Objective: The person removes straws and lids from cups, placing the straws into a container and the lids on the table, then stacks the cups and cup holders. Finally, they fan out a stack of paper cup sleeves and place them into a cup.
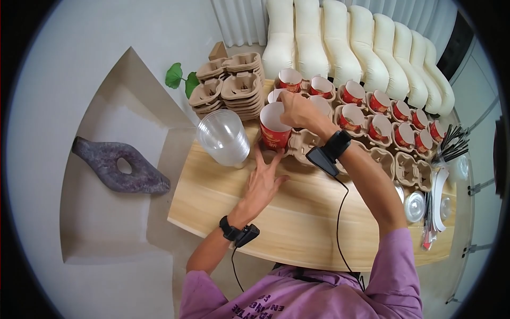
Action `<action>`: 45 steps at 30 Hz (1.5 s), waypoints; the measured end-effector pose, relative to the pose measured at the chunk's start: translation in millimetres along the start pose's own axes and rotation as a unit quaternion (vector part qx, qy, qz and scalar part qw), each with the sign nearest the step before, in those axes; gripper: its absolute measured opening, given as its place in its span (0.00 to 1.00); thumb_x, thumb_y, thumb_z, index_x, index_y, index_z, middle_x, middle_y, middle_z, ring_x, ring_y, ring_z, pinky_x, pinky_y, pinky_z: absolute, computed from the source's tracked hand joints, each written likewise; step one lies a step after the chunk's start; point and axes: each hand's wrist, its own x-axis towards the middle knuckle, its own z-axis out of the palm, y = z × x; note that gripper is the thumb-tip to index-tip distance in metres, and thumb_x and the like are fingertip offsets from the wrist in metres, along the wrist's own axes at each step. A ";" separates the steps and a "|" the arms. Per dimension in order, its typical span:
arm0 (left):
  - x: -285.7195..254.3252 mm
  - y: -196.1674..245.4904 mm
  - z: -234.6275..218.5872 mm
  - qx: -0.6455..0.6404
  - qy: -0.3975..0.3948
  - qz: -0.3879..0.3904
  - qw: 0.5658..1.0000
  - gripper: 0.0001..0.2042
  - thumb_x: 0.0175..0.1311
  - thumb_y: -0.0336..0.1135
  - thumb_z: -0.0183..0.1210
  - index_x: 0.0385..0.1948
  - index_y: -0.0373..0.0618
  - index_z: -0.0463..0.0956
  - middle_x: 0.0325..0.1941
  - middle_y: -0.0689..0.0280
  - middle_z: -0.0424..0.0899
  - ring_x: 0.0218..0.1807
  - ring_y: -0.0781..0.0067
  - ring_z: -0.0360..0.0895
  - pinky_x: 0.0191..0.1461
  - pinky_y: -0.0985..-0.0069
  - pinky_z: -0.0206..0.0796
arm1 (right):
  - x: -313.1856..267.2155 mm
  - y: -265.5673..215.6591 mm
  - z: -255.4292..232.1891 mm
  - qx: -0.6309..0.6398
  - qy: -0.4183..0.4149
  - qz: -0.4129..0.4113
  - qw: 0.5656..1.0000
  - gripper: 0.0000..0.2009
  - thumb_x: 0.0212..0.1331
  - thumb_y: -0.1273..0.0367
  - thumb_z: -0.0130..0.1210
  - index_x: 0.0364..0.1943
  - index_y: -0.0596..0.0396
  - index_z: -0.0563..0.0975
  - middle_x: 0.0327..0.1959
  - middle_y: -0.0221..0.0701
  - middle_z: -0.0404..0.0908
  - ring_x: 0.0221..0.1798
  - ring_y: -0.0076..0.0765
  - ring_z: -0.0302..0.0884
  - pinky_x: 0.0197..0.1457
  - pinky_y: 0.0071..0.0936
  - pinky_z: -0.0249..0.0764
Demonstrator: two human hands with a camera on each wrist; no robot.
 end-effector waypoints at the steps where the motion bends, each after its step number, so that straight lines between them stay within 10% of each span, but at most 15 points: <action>1: -0.3 -0.4 0.6 0.000 -0.006 -0.007 1.000 0.34 0.61 0.38 0.64 0.71 0.59 0.61 0.76 0.33 0.36 0.60 0.25 0.69 0.57 0.51 0.70 | 1.7 1.9 2.4 0.001 0.000 0.001 1.000 0.18 0.47 0.68 0.53 0.42 0.67 0.78 0.38 0.57 0.82 0.43 0.63 0.82 0.48 0.47 0.78; 16: -0.1 1.2 3.7 0.023 0.008 -0.009 1.000 0.33 0.60 0.31 0.64 0.69 0.60 0.63 0.75 0.32 0.37 0.55 0.25 0.72 0.54 0.50 0.72 | 11.4 11.6 22.8 -0.027 -0.088 0.024 0.995 0.16 0.48 0.68 0.53 0.39 0.66 0.78 0.38 0.56 0.82 0.45 0.63 0.81 0.49 0.47 0.77; 35: -0.8 13.5 2.1 0.084 0.028 0.008 0.996 0.29 0.60 0.32 0.64 0.65 0.45 0.65 0.72 0.33 0.46 0.46 0.28 0.77 0.49 0.48 0.74 | -26.0 -19.7 -62.5 0.048 0.051 -0.011 0.997 0.22 0.43 0.74 0.54 0.46 0.70 0.79 0.34 0.57 0.82 0.41 0.61 0.82 0.48 0.44 0.77; 40: -8.6 12.6 -3.1 0.036 0.136 0.056 0.989 0.35 0.61 0.32 0.63 0.69 0.41 0.57 0.71 0.44 0.58 0.54 0.45 0.76 0.51 0.59 0.74 | -91.2 -34.6 -110.5 0.018 0.034 0.011 0.999 0.21 0.46 0.76 0.54 0.49 0.67 0.79 0.34 0.57 0.82 0.39 0.59 0.82 0.47 0.41 0.78; 45: -17.2 46.6 -15.2 -0.220 -0.010 0.027 0.975 0.33 0.68 0.36 0.59 0.70 0.37 0.54 0.69 0.50 0.63 0.49 0.65 0.76 0.49 0.70 0.73 | -165.6 -7.8 -100.2 0.029 -0.041 0.024 0.998 0.16 0.46 0.77 0.55 0.43 0.67 0.79 0.33 0.53 0.82 0.36 0.59 0.82 0.42 0.41 0.78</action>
